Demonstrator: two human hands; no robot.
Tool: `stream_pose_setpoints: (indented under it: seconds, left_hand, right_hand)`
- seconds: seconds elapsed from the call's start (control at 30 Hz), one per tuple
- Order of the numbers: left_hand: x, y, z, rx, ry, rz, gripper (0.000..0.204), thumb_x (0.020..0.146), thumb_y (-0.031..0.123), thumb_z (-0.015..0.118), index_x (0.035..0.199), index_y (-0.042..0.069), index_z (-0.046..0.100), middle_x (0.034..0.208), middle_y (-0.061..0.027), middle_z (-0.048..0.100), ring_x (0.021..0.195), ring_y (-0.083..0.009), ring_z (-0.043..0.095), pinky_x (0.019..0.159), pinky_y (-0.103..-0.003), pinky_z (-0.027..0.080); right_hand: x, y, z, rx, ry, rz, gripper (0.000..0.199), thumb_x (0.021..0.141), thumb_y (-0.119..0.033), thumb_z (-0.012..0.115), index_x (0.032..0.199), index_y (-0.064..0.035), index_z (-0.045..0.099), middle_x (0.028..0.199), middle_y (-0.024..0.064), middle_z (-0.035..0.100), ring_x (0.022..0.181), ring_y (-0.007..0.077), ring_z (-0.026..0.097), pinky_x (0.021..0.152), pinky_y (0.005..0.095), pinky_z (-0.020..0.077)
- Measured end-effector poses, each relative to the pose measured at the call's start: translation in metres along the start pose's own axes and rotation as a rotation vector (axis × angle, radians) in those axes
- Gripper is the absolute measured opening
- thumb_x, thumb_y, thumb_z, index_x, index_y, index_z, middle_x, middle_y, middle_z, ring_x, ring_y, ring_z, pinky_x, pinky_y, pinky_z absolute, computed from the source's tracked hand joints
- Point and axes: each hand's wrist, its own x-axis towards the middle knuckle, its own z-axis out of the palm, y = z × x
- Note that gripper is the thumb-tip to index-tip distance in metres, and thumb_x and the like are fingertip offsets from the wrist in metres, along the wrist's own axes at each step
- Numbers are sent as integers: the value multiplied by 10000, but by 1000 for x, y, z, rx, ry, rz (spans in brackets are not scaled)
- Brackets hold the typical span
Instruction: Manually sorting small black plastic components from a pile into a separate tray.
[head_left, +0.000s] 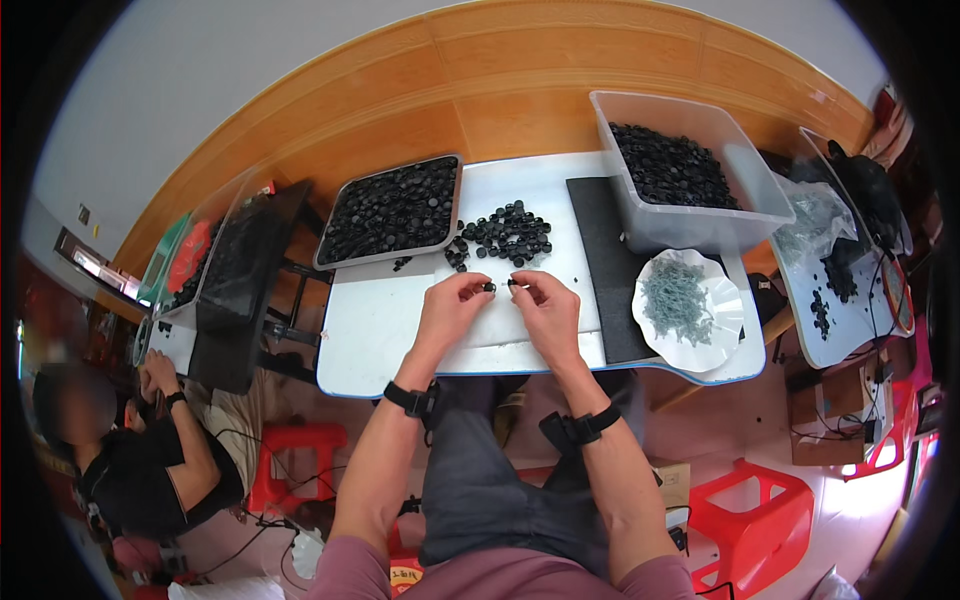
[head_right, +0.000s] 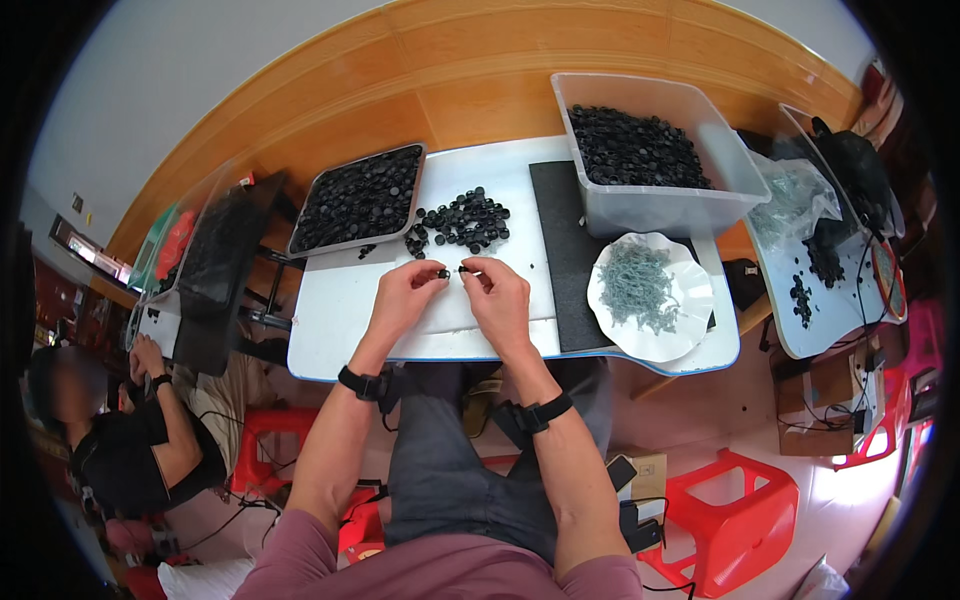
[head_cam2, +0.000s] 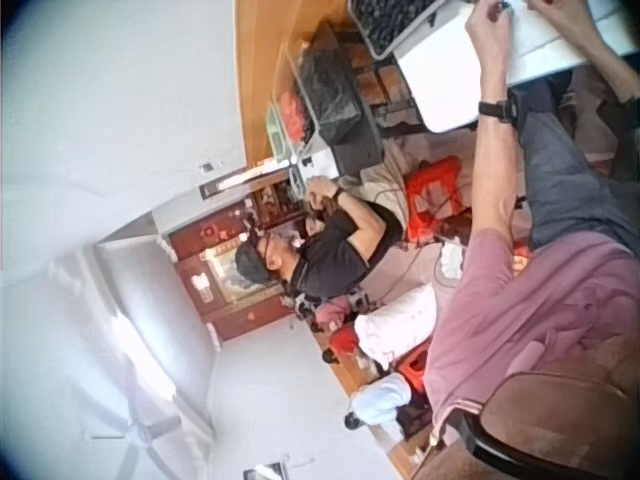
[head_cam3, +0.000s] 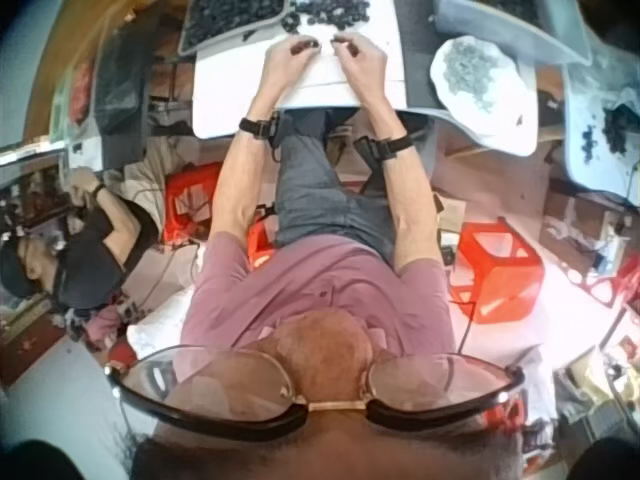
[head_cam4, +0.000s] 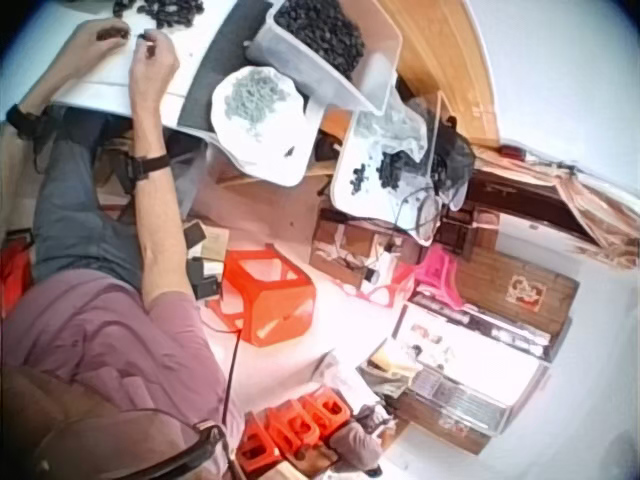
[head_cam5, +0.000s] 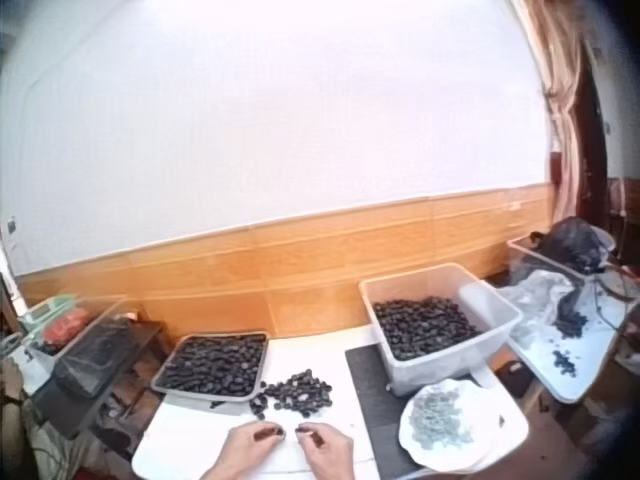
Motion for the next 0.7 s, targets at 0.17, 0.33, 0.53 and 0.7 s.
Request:
stream_pose_setpoints:
  seconds: [0.17,0.33,0.53,0.7]
  left_hand:
    - [-11,-17,13,-441,36,-83,260,963,35,712,1216,-24,702,1044,-64,765,908,-110,707,830,-258,573]
    - [-12,-13,14,-475,3,-78,271,981,22,686,1248,-25,678,1084,-70,771,941,-112,712,831,-249,564]
    - [-12,-16,9,-507,-60,-95,288,1005,56,674,1286,-3,654,1103,-56,773,962,-101,710,800,-235,524]
    - [-14,-15,8,-551,-76,-53,286,1012,72,665,1288,-4,661,1077,-64,778,965,-94,706,810,-235,533]
  right_hand:
    - [-2,-7,1,-66,-25,-56,169,894,-35,750,1058,-1,765,933,98,770,715,131,686,653,273,536]
    - [-2,-8,-2,-46,-38,-63,163,899,-28,743,1059,-9,770,944,109,771,729,147,697,650,279,538]
    - [-1,-11,-1,-70,-72,-78,173,895,-13,752,1066,1,772,956,92,773,757,122,687,687,260,539]
    - [-1,-10,0,-50,-86,-104,165,893,-19,734,1056,0,756,943,113,757,760,189,717,652,296,551]
